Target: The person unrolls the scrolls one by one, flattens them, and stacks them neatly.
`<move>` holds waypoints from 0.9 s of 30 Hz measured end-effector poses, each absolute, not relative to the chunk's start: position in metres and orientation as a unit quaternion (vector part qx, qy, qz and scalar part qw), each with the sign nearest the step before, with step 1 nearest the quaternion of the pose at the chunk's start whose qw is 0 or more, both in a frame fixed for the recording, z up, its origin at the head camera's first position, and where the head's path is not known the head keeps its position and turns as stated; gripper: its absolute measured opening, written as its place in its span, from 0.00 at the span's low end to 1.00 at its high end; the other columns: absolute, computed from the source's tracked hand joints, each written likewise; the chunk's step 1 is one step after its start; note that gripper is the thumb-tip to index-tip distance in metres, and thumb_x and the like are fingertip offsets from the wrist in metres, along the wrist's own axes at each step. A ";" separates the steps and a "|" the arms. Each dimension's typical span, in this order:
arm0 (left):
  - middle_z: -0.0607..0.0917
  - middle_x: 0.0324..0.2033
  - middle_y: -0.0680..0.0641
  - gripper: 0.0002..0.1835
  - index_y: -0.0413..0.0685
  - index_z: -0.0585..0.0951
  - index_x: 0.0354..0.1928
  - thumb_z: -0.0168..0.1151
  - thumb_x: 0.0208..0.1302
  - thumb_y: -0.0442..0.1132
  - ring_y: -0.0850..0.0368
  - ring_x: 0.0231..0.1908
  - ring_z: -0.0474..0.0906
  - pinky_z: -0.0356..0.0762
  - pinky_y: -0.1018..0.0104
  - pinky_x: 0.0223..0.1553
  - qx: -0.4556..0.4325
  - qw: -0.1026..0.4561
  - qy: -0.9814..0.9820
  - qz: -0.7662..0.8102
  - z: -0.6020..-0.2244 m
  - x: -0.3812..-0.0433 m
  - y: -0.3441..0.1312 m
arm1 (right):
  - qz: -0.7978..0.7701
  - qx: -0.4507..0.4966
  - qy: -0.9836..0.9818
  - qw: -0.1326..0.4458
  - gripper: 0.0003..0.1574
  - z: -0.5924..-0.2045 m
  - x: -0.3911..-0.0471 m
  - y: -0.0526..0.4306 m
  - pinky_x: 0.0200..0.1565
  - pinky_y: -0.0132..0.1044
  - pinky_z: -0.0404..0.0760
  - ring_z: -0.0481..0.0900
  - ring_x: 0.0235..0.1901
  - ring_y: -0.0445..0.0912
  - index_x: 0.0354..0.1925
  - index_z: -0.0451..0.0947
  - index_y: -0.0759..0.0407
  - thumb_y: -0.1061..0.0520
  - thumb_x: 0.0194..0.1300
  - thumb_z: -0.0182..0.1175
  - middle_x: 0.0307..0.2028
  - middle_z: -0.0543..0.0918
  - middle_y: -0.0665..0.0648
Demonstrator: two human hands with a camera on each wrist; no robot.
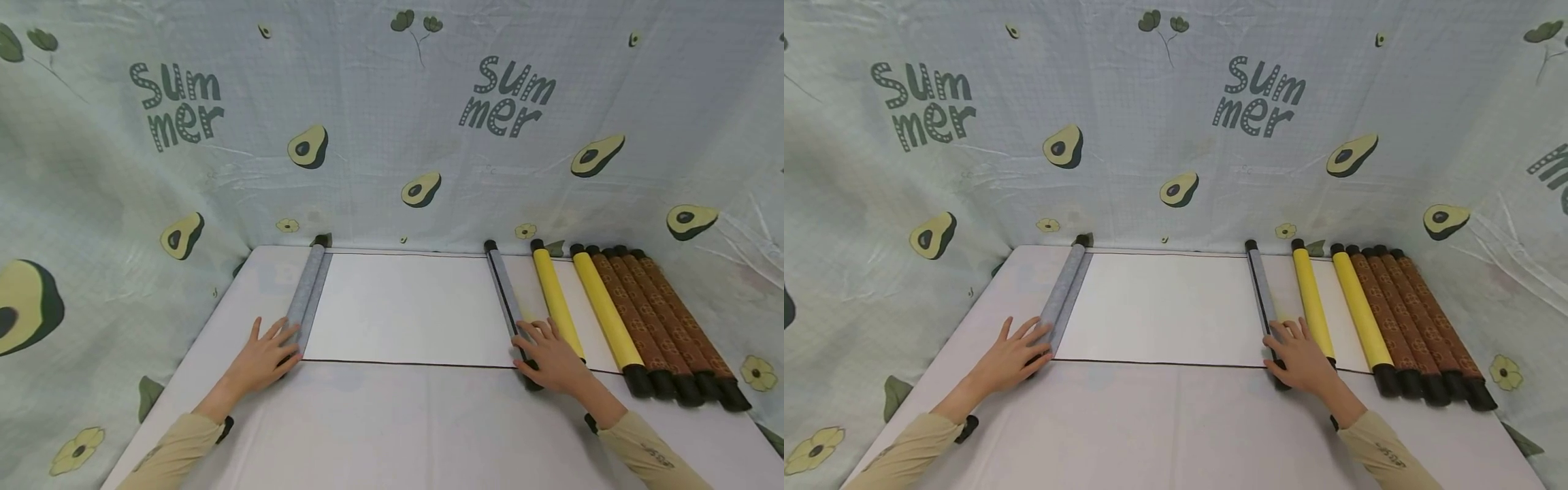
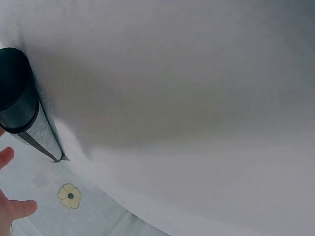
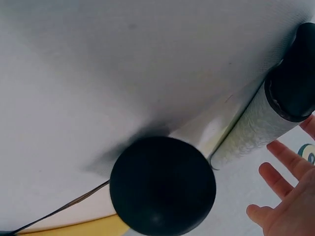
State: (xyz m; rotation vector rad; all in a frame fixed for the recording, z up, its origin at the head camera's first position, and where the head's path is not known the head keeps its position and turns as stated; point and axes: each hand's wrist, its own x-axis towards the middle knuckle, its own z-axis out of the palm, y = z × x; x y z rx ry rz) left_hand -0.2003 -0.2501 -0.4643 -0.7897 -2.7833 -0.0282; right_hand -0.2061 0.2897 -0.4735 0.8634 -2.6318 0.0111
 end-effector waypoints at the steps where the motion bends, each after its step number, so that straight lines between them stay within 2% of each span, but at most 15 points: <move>1: 0.74 0.56 0.44 0.12 0.53 0.81 0.39 0.53 0.61 0.49 0.42 0.61 0.60 0.46 0.33 0.56 -0.271 0.122 -0.955 -0.008 -0.465 -0.200 -0.250 | 0.004 0.306 -0.934 0.186 0.21 -0.473 -0.206 0.290 0.54 0.64 0.57 0.64 0.50 0.57 0.40 0.72 0.52 0.48 0.49 0.64 0.51 0.72 0.62; 11: 0.75 0.55 0.45 0.13 0.52 0.81 0.41 0.54 0.60 0.49 0.41 0.60 0.61 0.46 0.32 0.56 -0.277 0.122 -0.953 0.002 -0.465 -0.202 -0.252 | 0.003 0.296 -0.940 0.173 0.16 -0.468 -0.200 0.300 0.55 0.63 0.54 0.66 0.51 0.59 0.42 0.77 0.51 0.55 0.51 0.60 0.53 0.73 0.62; 17: 0.75 0.55 0.46 0.15 0.52 0.81 0.44 0.56 0.58 0.50 0.42 0.60 0.62 0.47 0.32 0.56 -0.281 0.132 -0.950 0.019 -0.466 -0.202 -0.255 | 0.000 0.284 -0.945 0.160 0.14 -0.471 -0.199 0.306 0.56 0.62 0.52 0.65 0.52 0.61 0.41 0.79 0.48 0.53 0.53 0.59 0.55 0.71 0.62; 23: 0.75 0.55 0.47 0.14 0.52 0.81 0.42 0.60 0.54 0.48 0.42 0.59 0.63 0.49 0.31 0.54 -0.293 0.165 -0.942 0.019 -0.468 -0.203 -0.260 | 0.001 0.289 -0.940 0.182 0.18 -0.469 -0.198 0.308 0.55 0.63 0.53 0.66 0.51 0.59 0.41 0.77 0.52 0.50 0.49 0.63 0.55 0.72 0.61; 27: 0.75 0.55 0.47 0.14 0.52 0.81 0.42 0.60 0.54 0.47 0.42 0.59 0.62 0.49 0.31 0.54 -0.291 0.168 -0.942 0.020 -0.469 -0.202 -0.261 | -0.001 0.291 -0.938 0.189 0.19 -0.470 -0.198 0.310 0.55 0.62 0.54 0.66 0.51 0.58 0.40 0.77 0.54 0.50 0.47 0.64 0.54 0.73 0.60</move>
